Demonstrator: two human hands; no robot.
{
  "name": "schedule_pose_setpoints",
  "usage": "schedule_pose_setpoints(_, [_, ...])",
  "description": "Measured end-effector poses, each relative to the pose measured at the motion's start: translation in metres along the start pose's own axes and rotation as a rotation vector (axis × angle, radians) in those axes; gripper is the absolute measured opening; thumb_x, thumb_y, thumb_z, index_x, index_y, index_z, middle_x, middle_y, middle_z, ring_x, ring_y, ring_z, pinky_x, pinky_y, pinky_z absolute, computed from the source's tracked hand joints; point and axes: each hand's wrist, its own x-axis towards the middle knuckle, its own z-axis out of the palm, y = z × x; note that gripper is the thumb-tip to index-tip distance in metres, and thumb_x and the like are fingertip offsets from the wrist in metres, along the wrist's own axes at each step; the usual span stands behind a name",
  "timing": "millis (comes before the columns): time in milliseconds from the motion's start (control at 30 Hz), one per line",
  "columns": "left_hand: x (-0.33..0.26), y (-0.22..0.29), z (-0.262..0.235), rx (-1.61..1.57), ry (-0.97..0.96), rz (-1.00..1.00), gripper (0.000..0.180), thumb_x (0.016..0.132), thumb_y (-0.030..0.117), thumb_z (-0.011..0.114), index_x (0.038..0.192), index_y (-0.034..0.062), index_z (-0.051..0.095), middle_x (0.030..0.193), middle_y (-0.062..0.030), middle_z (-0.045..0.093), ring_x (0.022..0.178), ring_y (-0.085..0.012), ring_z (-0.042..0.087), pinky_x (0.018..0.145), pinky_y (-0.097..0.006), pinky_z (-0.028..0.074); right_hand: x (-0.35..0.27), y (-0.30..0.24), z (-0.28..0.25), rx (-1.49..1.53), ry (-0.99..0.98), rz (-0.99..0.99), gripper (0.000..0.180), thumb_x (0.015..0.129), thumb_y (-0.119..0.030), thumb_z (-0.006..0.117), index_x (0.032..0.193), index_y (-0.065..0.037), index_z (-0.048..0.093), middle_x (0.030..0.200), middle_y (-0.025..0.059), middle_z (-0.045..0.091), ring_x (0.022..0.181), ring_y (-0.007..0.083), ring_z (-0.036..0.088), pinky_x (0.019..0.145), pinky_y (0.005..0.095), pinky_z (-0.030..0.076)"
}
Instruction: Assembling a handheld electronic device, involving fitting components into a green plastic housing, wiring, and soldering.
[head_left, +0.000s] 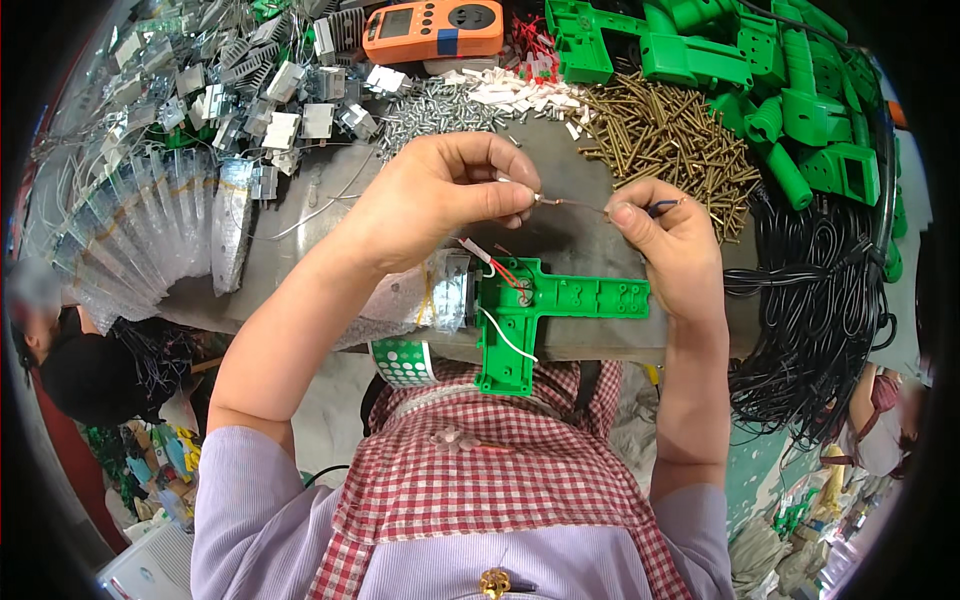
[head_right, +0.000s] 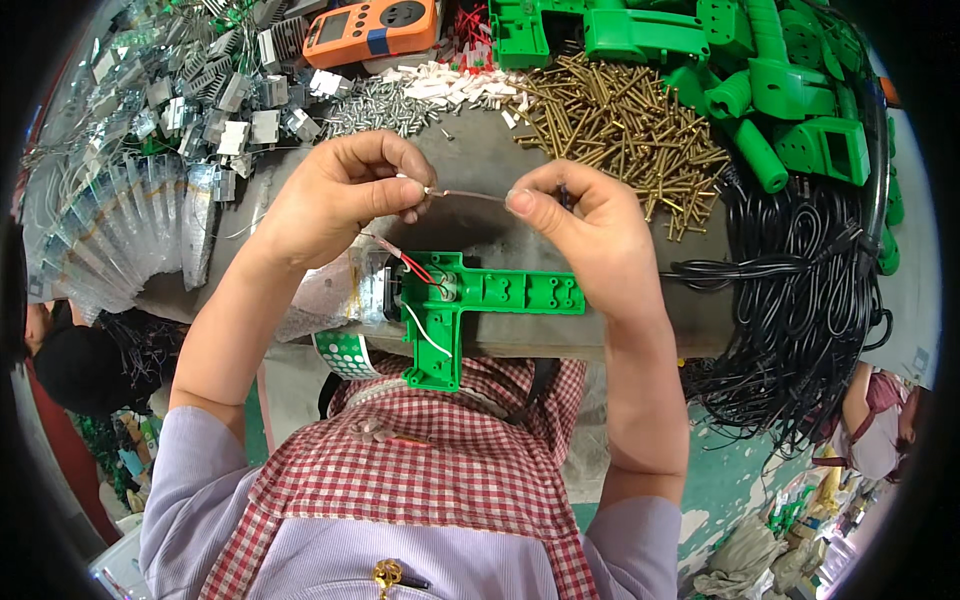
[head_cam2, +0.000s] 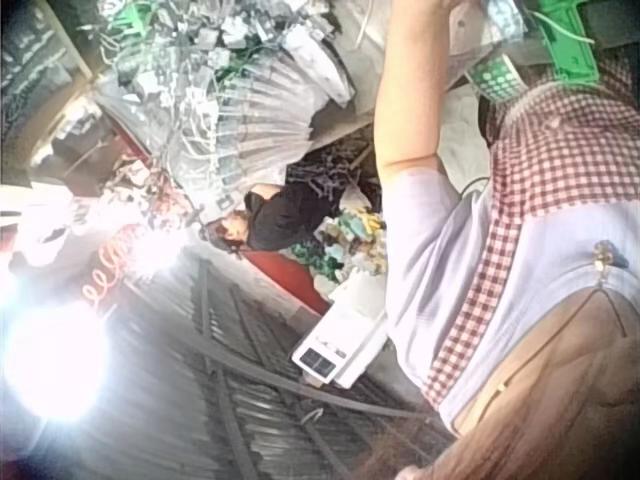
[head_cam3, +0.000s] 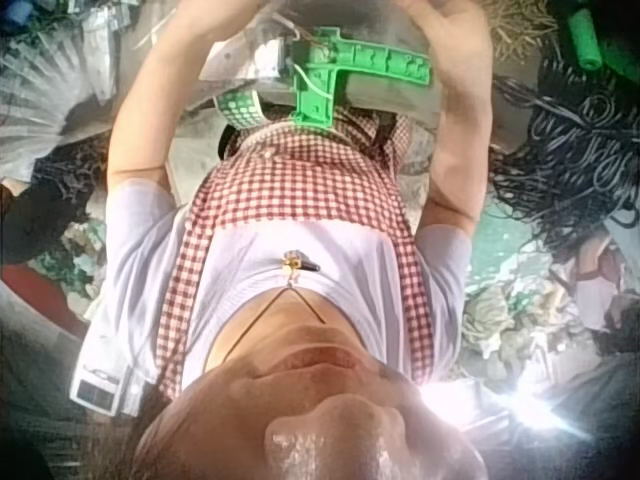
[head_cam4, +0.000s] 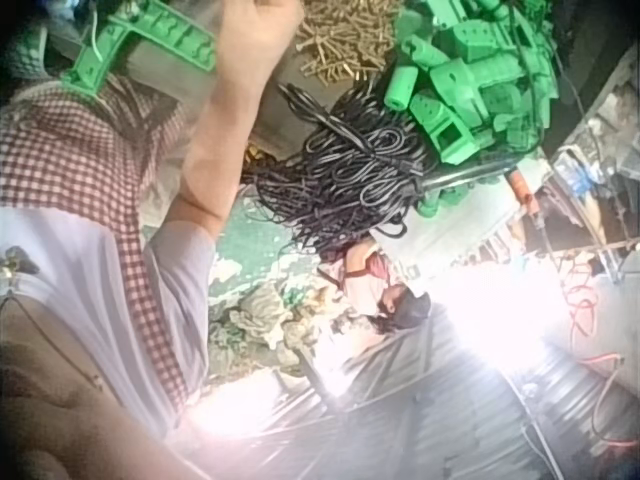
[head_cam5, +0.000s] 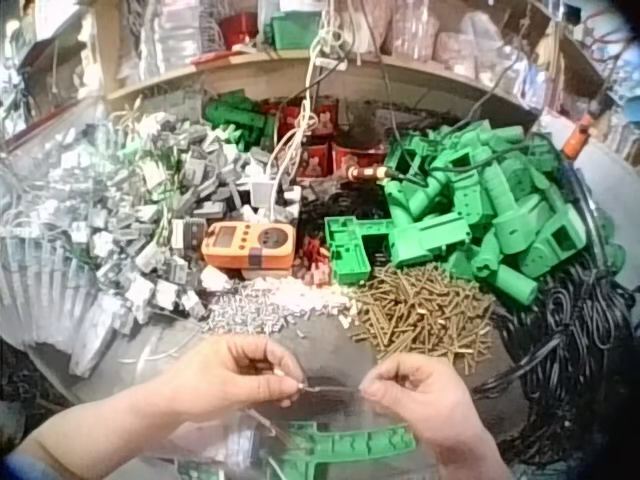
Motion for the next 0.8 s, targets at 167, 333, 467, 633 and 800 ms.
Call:
schedule_pose_setpoints(167, [0.002,-0.003,-0.002,-0.053,-0.037,0.008,0.011,0.085,0.006,0.067,0.091,-0.0007,0.060,0.084,-0.0060,0.062,0.076,-0.0117,0.058,0.070,-0.025,0.048,0.001,0.000,0.001,-0.003,-0.020,-0.005,0.014,0.087,-0.014,0.069,0.089,0.000,0.065,0.073,-0.0057,0.053,0.066,0.0016,0.042,0.057,0.0186,0.033])
schedule_pose_setpoints(333, [0.001,-0.001,-0.001,-0.103,-0.058,-0.027,0.013,0.085,0.007,0.068,0.092,-0.0006,0.060,0.084,-0.0059,0.062,0.077,-0.0116,0.059,0.070,-0.024,0.048,0.003,0.003,0.000,-0.032,0.017,0.052,0.013,0.087,-0.013,0.069,0.088,-0.001,0.064,0.069,-0.0068,0.051,0.062,0.0011,0.040,0.055,0.0188,0.031])
schedule_pose_setpoints(467, [0.000,-0.002,0.002,-0.095,0.006,-0.010,0.013,0.085,0.007,0.068,0.092,0.0004,0.059,0.086,-0.0051,0.062,0.078,-0.0118,0.060,0.071,-0.024,0.048,0.000,0.000,0.008,-0.095,0.109,-0.009,0.013,0.085,-0.012,0.070,0.083,-0.002,0.062,0.067,-0.0080,0.048,0.060,0.0000,0.037,0.052,0.0183,0.029])
schedule_pose_setpoints(633, [-0.001,-0.002,0.005,0.061,0.053,0.082,0.013,0.084,0.006,0.069,0.090,0.0020,0.058,0.087,-0.0038,0.062,0.079,-0.0113,0.060,0.072,-0.026,0.049,-0.005,0.000,0.020,-0.146,0.219,-0.058,0.015,0.082,-0.011,0.072,0.079,-0.003,0.060,0.066,-0.0082,0.048,0.060,-0.0007,0.037,0.051,0.0179,0.029])
schedule_pose_setpoints(800, [-0.002,-0.003,0.002,0.029,0.076,0.039,0.013,0.083,0.006,0.069,0.090,0.0026,0.058,0.087,-0.0025,0.062,0.080,-0.0105,0.060,0.072,-0.025,0.048,-0.010,-0.007,0.026,-0.328,0.191,-0.098,0.015,0.081,-0.009,0.073,0.078,-0.001,0.061,0.066,-0.0043,0.053,0.060,0.0011,0.042,0.052,0.0193,0.035])
